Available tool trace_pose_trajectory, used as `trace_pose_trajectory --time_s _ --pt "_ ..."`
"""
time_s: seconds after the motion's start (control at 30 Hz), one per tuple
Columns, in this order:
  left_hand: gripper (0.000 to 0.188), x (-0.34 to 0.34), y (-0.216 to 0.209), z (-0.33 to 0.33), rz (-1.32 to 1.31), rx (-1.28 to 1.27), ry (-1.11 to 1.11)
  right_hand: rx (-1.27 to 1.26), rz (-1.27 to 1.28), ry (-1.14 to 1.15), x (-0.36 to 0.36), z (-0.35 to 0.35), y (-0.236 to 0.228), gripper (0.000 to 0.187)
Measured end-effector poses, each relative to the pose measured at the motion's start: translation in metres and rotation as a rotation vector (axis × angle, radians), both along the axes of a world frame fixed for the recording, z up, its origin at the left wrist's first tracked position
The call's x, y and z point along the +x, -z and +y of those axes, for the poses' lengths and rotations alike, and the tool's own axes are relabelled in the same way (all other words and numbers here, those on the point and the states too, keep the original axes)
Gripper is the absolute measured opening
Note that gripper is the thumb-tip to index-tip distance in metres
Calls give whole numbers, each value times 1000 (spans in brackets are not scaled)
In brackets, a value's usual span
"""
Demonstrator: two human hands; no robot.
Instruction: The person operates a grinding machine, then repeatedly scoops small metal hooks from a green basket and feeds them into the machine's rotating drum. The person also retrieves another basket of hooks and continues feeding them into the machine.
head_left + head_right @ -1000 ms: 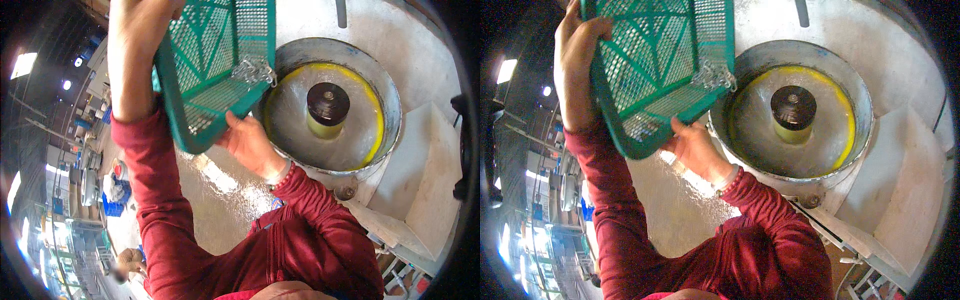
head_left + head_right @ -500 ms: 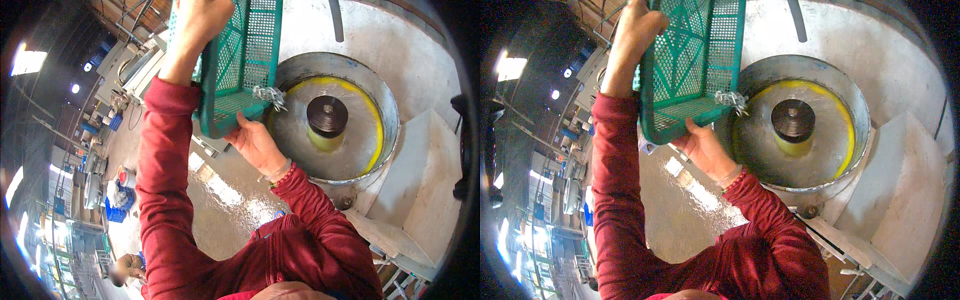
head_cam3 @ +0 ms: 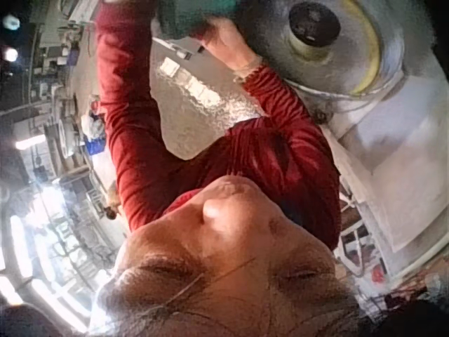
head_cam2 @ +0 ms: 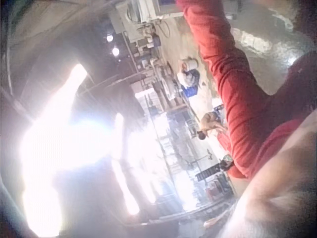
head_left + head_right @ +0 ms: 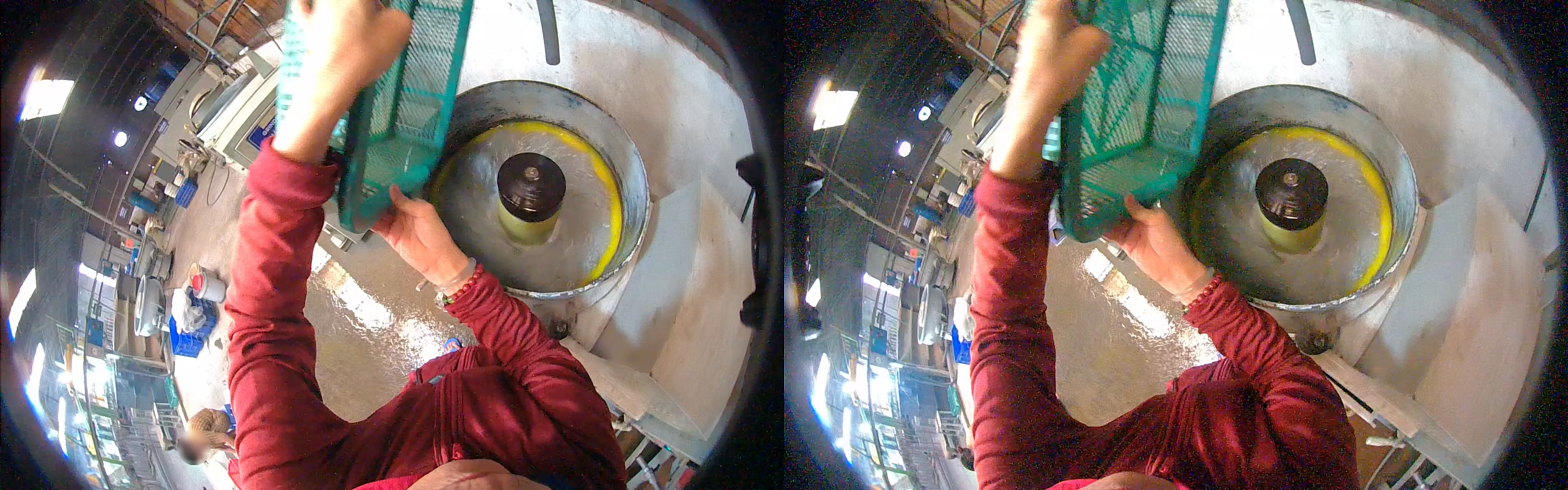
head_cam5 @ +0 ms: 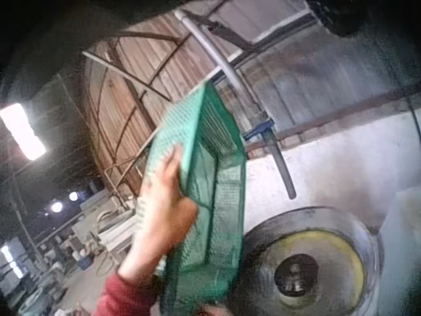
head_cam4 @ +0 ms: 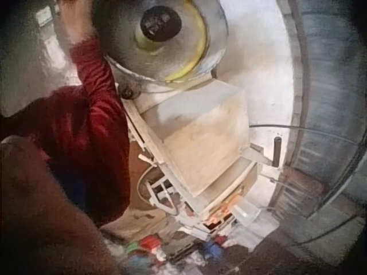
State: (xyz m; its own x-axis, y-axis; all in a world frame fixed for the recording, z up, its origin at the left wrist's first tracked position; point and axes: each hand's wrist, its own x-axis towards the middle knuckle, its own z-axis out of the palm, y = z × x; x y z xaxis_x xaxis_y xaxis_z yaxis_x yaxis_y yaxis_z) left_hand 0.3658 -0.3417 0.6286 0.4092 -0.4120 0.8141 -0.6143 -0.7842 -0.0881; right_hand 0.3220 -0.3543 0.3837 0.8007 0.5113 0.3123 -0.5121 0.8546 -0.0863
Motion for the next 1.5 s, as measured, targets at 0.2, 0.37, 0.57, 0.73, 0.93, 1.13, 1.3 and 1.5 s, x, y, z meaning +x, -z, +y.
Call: trace_pose_trajectory --time_s 0.2,0.37,0.57,0.73,0.93,1.13,1.3,1.5 --pt "82 -26 11 22 -70 -37 93 -81 -32 -27 -10 -3 7 27" --pt "81 -79 44 95 -68 -431 -39 -291 -22 -15 -37 -1 27 34" --pt "63 -176 180 198 293 -1265 -258 -793 -187 344 -52 -4 63 48" --pt "53 -263 324 215 32 -1846 -124 -820 -393 84 -72 11 107 48" --pt "61 -280 402 189 -274 -2165 -392 -942 -424 -192 -30 39 136 54" --pt "73 -259 413 192 -363 -2243 -939 -1172 -497 -712 22 78 148 66" --pt "88 -240 447 192 -654 -2233 -1101 -1312 -526 -1022 52 130 155 48" --pt "74 -238 464 175 -707 -2463 -1352 -1394 -828 -1335 79 211 175 31"
